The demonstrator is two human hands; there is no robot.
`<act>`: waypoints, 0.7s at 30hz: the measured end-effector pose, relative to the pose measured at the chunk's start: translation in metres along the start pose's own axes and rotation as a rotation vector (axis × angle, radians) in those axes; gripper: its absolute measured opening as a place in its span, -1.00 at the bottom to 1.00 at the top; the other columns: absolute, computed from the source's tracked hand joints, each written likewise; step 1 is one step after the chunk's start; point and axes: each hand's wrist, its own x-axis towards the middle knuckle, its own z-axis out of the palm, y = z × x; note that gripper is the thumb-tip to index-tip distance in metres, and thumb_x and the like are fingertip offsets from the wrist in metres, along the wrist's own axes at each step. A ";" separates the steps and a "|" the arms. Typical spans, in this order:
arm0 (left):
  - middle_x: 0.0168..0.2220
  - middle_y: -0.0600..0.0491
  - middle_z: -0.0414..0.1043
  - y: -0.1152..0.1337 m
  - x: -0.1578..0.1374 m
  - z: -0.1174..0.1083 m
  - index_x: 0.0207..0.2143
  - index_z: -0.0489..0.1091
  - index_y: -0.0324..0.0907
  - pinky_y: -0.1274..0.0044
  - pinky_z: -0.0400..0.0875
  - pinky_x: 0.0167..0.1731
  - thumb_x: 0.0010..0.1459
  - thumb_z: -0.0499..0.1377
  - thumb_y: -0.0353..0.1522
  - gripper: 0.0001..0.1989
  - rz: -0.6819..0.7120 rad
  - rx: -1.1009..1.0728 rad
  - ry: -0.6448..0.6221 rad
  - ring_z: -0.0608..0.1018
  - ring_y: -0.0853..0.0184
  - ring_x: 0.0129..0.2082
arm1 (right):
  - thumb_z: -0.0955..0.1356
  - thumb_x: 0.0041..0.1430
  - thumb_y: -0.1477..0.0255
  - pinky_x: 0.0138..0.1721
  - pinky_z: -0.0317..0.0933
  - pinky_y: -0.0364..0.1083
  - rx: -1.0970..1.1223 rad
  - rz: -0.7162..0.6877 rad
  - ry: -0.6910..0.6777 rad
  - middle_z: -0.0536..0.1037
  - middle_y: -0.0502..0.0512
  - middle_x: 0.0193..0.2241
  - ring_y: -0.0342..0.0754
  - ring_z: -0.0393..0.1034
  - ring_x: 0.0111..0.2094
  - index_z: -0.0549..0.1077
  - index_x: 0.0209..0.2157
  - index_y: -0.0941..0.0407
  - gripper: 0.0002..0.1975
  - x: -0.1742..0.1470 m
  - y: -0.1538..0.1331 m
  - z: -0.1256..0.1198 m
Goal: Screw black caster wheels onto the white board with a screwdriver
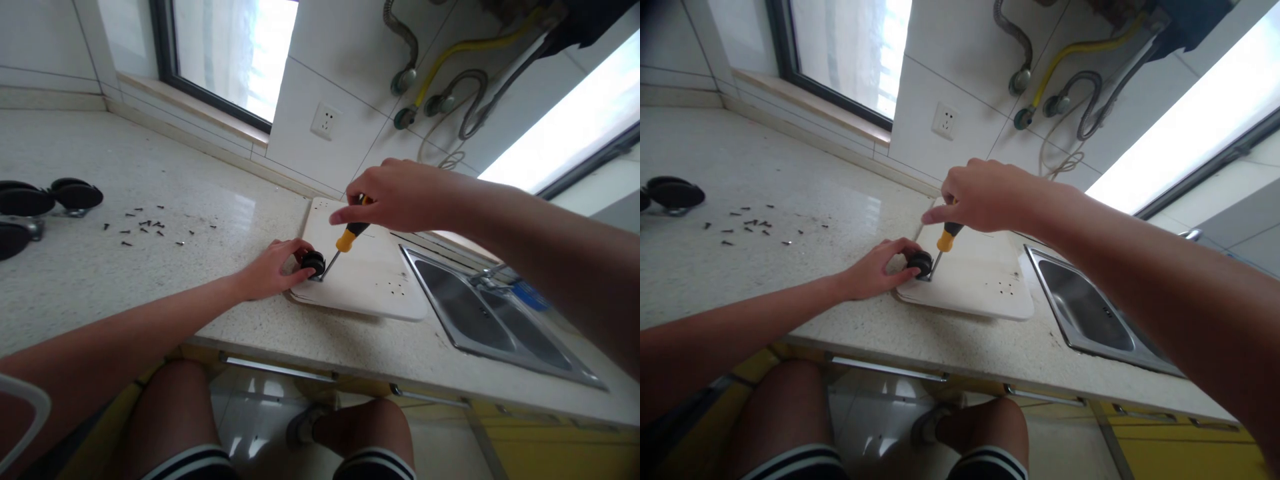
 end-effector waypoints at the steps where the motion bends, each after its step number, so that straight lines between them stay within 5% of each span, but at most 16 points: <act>1: 0.00 0.01 0.68 0.000 0.000 0.000 0.12 0.44 -0.06 0.14 0.41 0.17 0.42 0.29 -0.08 -0.64 -0.003 -0.001 -0.003 0.67 0.12 -0.03 | 0.39 0.25 -0.25 -0.27 0.04 -0.02 0.024 -0.055 -0.027 0.58 0.12 -0.41 0.01 0.38 -0.36 0.66 -0.05 0.01 -0.36 0.000 0.000 0.000; 3: -0.02 0.01 0.68 0.002 0.000 -0.001 0.12 0.44 -0.06 0.13 0.40 0.17 0.41 0.29 -0.07 -0.63 -0.012 -0.002 -0.007 0.67 0.12 -0.04 | 0.45 0.22 -0.17 -0.28 0.05 -0.03 0.031 -0.120 -0.040 0.60 0.09 -0.38 -0.01 0.38 -0.35 0.65 -0.05 -0.01 -0.44 0.000 -0.002 -0.001; 10: -0.05 0.02 0.68 0.005 0.000 -0.004 0.10 0.47 -0.05 0.17 0.44 0.15 0.41 0.28 -0.08 -0.65 -0.018 -0.004 -0.006 0.67 0.12 -0.05 | 0.33 0.27 -0.29 -0.34 0.00 0.00 -0.067 0.061 0.065 0.49 0.16 -0.50 -0.03 0.21 -0.45 0.67 -0.35 0.07 -0.31 -0.026 -0.011 0.008; 17: -0.01 -0.03 0.69 0.005 0.000 -0.004 0.10 0.48 -0.07 0.19 0.47 0.17 0.41 0.30 -0.10 -0.65 -0.005 -0.011 -0.016 0.69 0.12 -0.02 | 0.44 0.27 -0.17 -0.35 -0.01 0.00 0.304 0.249 0.332 0.35 -0.05 -0.63 -0.13 0.07 -0.53 0.55 -0.47 0.03 -0.45 -0.067 -0.003 0.052; 21: 0.01 -0.04 0.69 0.006 0.000 -0.004 0.11 0.46 -0.08 0.20 0.50 0.15 0.40 0.29 -0.11 -0.65 -0.020 0.006 -0.015 0.70 0.12 -0.02 | 0.50 0.25 -0.12 -0.32 0.06 -0.03 0.451 0.166 0.485 0.48 -0.08 -0.52 -0.14 0.19 -0.49 0.57 -0.29 0.04 -0.51 -0.064 -0.003 0.057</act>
